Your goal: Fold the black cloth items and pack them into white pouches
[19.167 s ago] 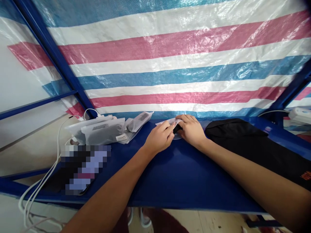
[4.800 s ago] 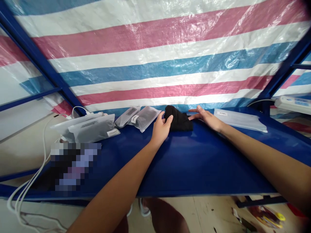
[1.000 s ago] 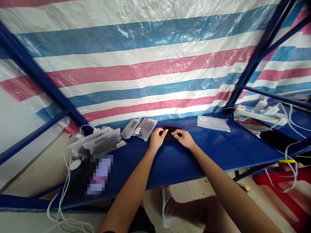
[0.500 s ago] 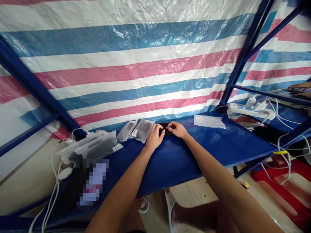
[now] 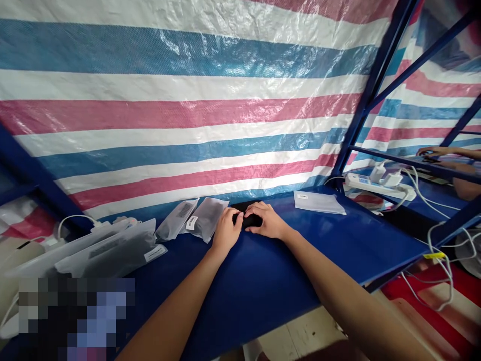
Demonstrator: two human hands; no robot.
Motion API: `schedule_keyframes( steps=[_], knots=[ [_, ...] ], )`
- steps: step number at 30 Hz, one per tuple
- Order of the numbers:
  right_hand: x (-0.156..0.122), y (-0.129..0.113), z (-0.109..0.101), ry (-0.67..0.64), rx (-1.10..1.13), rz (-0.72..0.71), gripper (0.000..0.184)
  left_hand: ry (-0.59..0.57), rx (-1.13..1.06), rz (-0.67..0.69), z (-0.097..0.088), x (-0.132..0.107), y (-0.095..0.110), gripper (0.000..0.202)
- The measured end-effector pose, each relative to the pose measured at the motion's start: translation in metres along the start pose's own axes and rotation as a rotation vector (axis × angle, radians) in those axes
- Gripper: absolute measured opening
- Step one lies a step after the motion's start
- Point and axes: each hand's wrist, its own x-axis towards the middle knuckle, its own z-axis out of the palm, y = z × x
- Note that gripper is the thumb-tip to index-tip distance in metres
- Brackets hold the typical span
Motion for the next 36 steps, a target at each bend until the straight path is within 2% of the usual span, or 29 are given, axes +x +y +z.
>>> schedule_keyframes(
  steps=[2, 4, 7, 9, 11, 13, 16, 19, 22, 25, 28, 32, 36],
  knots=[
    [-0.001, 0.008, -0.001, -0.042, 0.055, 0.004, 0.042, -0.017, -0.013, -0.018, 0.000, 0.001, -0.001, 0.016],
    [-0.002, 0.013, -0.001, -0.045, 0.113, 0.032, 0.036, -0.030, -0.034, -0.019, -0.002, 0.000, 0.002, 0.017],
    [-0.003, 0.017, -0.002, -0.003, 0.210, 0.167, 0.030, 0.027, 0.049, 0.036, -0.004, -0.005, 0.013, 0.013],
    [-0.004, 0.019, -0.005, 0.017, 0.325, 0.260, 0.035, 0.061, 0.150, 0.108, -0.006, -0.009, 0.022, 0.022],
    [-0.006, 0.022, -0.010, 0.020, 0.435, 0.321, 0.042, 0.013, 0.190, 0.192, -0.008, -0.011, 0.029, 0.034],
    [-0.009, 0.024, -0.016, -0.002, 0.478, 0.366, 0.047, -0.077, 0.169, 0.234, -0.008, -0.012, 0.030, 0.038],
    [-0.011, 0.026, -0.020, -0.033, 0.419, 0.393, 0.047, -0.165, 0.117, 0.193, -0.007, -0.010, 0.022, 0.036],
    [-0.011, 0.023, -0.021, 0.020, 0.255, 0.263, 0.039, -0.206, 0.063, 0.143, -0.004, -0.007, 0.011, 0.033],
    [-0.012, 0.018, -0.023, 0.014, 0.134, 0.147, 0.044, -0.208, 0.047, 0.104, -0.002, -0.006, 0.006, 0.029],
    [-0.015, 0.015, -0.027, -0.027, 0.196, 0.201, 0.058, -0.195, 0.014, 0.027, -0.002, -0.008, 0.009, 0.027],
    [-0.017, 0.013, -0.029, -0.005, 0.309, 0.306, 0.068, -0.163, -0.058, -0.086, -0.003, -0.008, 0.013, 0.027],
    [-0.016, 0.013, -0.029, -0.044, 0.364, 0.402, 0.050, -0.166, -0.088, -0.154, -0.005, -0.005, 0.017, 0.026],
    [-0.012, 0.017, -0.027, -0.028, 0.313, 0.386, 0.044, -0.113, -0.032, -0.097, -0.003, -0.003, 0.015, 0.035]
  ],
)
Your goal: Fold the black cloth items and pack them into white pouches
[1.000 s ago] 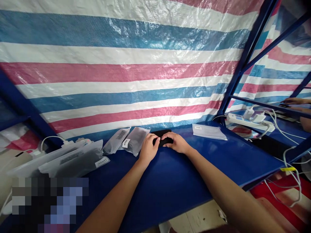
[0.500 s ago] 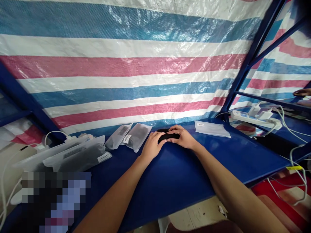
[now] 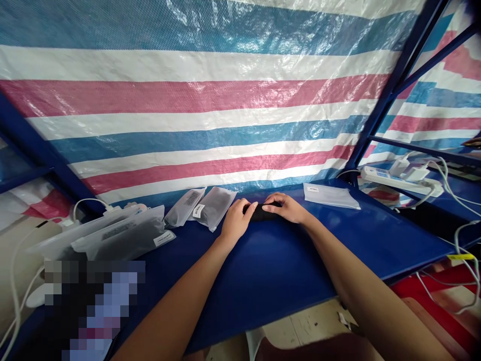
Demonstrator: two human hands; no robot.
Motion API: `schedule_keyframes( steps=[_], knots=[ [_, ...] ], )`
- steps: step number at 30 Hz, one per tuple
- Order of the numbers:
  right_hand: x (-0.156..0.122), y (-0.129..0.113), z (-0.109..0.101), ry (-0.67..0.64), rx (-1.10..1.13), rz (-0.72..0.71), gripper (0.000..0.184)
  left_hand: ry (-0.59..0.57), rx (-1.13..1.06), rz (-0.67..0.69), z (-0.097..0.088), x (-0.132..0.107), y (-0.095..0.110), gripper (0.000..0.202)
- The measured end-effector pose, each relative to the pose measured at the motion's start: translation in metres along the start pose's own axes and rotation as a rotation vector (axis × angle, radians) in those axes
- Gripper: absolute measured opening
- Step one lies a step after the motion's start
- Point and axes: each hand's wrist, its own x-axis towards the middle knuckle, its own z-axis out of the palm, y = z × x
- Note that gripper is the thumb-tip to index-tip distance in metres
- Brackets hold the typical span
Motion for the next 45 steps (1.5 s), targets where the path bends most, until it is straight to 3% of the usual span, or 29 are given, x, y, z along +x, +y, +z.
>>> schedule_keyframes(
  steps=[3, 10, 21, 25, 29, 31, 33, 37, 39, 42, 45],
  knots=[
    [0.003, 0.004, 0.001, 0.003, 0.020, 0.009, 0.043, 0.021, 0.052, 0.039, 0.003, 0.000, -0.002, 0.036],
    [-0.001, 0.009, -0.004, -0.181, 0.198, 0.026, 0.042, -0.186, -0.021, 0.041, -0.002, -0.002, 0.005, 0.035],
    [-0.004, -0.002, -0.002, -0.035, 0.235, 0.080, 0.052, -0.103, -0.184, 0.061, -0.004, 0.000, 0.005, 0.026],
    [-0.008, -0.010, -0.006, -0.172, 0.157, 0.090, 0.071, -0.078, -0.184, 0.142, -0.006, -0.002, 0.009, 0.020],
    [-0.011, -0.017, -0.008, -0.271, 0.055, 0.116, 0.065, -0.065, -0.160, 0.214, -0.009, -0.004, 0.016, 0.024],
    [-0.011, -0.016, -0.010, -0.224, 0.036, 0.129, 0.065, -0.033, -0.126, 0.218, -0.009, -0.004, 0.016, 0.029],
    [-0.009, -0.011, -0.014, -0.090, -0.014, 0.159, 0.070, 0.031, -0.108, 0.191, -0.008, -0.004, 0.014, 0.033],
    [-0.006, 0.009, -0.033, 0.434, -0.255, 0.298, 0.074, 0.076, -0.140, 0.124, -0.004, -0.002, 0.005, 0.031],
    [-0.007, 0.020, -0.043, 0.587, -0.369, 0.410, 0.072, 0.023, -0.141, 0.131, -0.002, -0.002, 0.003, 0.028],
    [-0.009, 0.027, -0.049, 0.525, -0.423, 0.498, 0.070, -0.104, -0.081, 0.163, 0.000, -0.003, 0.002, 0.023],
    [-0.008, 0.021, -0.039, 0.388, -0.275, 0.465, 0.070, -0.229, 0.011, 0.206, 0.002, -0.004, 0.004, 0.024]
  ],
)
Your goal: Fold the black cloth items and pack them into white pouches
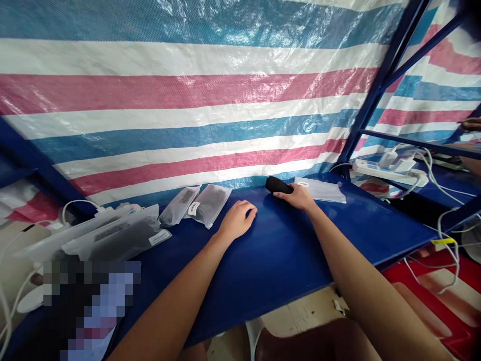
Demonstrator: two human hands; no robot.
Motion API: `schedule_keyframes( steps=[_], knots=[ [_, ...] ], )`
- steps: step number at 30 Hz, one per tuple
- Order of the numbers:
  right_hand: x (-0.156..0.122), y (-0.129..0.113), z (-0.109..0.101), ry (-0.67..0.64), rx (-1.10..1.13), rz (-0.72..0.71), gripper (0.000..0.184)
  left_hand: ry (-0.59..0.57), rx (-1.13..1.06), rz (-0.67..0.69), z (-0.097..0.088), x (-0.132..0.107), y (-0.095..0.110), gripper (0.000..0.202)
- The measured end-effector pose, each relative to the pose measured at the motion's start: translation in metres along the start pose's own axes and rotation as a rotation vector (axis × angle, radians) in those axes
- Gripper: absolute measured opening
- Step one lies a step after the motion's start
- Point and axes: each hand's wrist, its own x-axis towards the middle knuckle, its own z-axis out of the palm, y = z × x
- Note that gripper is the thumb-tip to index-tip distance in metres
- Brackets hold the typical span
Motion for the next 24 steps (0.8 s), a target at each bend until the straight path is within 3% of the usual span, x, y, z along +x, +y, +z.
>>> schedule_keyframes(
  steps=[5, 8, 10, 14, 17, 24],
  knots=[
    [-0.021, -0.026, 0.010, -0.442, 0.425, -0.060, 0.064, -0.011, 0.107, -0.004, 0.005, -0.001, -0.002, 0.020],
    [-0.029, -0.031, 0.007, -0.706, 0.565, -0.040, 0.063, -0.017, 0.147, -0.015, 0.006, -0.003, -0.003, 0.052],
    [-0.033, -0.030, 0.006, -0.803, 0.653, 0.001, 0.063, -0.049, 0.124, 0.030, 0.005, -0.004, -0.001, 0.066],
    [-0.038, -0.027, 0.011, -0.935, 0.833, 0.003, 0.066, -0.144, 0.058, 0.085, 0.000, -0.003, 0.005, 0.040],
    [-0.036, -0.029, 0.017, -0.888, 0.920, 0.017, 0.066, -0.134, 0.022, 0.090, -0.001, -0.002, 0.008, 0.019],
    [-0.019, -0.036, 0.009, -0.415, 1.111, 0.050, 0.061, 0.006, 0.068, -0.012, 0.003, -0.002, 0.004, 0.024]
  ],
)
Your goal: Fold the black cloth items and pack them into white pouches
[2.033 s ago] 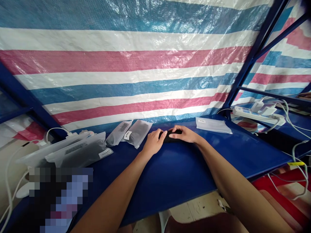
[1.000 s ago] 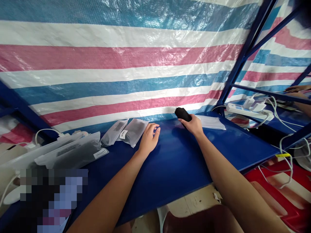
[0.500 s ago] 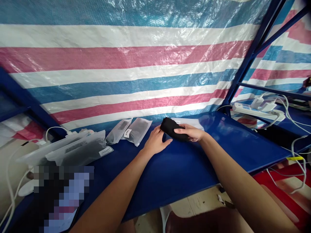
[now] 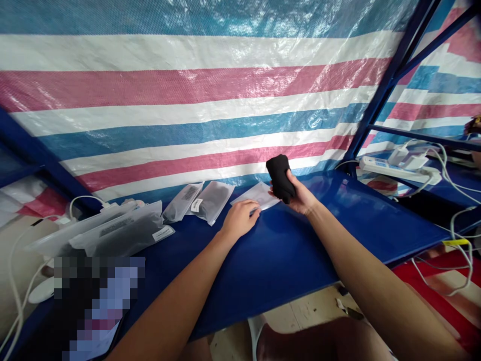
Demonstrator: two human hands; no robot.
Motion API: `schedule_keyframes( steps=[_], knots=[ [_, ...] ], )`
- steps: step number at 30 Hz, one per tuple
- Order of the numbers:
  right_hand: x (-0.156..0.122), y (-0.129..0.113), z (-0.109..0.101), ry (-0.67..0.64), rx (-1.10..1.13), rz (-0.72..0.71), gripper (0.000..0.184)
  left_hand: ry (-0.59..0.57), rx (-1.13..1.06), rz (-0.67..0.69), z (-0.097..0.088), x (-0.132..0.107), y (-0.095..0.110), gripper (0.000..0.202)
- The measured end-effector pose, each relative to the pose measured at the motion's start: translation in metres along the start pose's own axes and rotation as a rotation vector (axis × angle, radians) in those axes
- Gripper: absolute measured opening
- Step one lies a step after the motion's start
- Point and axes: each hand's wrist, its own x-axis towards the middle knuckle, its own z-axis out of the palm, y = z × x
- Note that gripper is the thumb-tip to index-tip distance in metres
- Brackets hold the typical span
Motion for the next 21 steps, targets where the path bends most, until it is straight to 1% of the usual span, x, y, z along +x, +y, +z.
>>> schedule_keyframes(
  steps=[2, 5, 8, 11, 14, 17, 21],
  knots=[
    [0.000, -0.005, -0.003, 0.030, 0.018, -0.035, 0.057, 0.037, 0.015, -0.066, 0.000, 0.001, -0.004, 0.030],
    [-0.002, -0.008, -0.008, 0.008, 0.031, 0.024, 0.053, 0.066, 0.022, -0.130, 0.001, 0.003, -0.010, 0.033],
    [-0.003, -0.006, -0.012, 0.000, -0.011, 0.126, 0.050, 0.071, 0.009, -0.134, 0.002, 0.004, -0.014, 0.030],
    [-0.002, -0.004, -0.013, 0.021, -0.007, 0.163, 0.048, 0.085, -0.009, -0.130, 0.003, 0.003, -0.013, 0.026],
    [-0.002, -0.005, -0.013, 0.036, 0.008, 0.162, 0.049, 0.086, -0.016, -0.133, 0.003, 0.003, -0.012, 0.025],
    [0.000, -0.007, -0.016, 0.063, 0.002, 0.127, 0.048, 0.082, -0.010, -0.127, 0.004, 0.004, -0.012, 0.026],
    [0.003, -0.009, -0.023, 0.155, 0.052, 0.101, 0.044, 0.076, -0.010, -0.122, 0.005, 0.004, -0.015, 0.026]
  ],
)
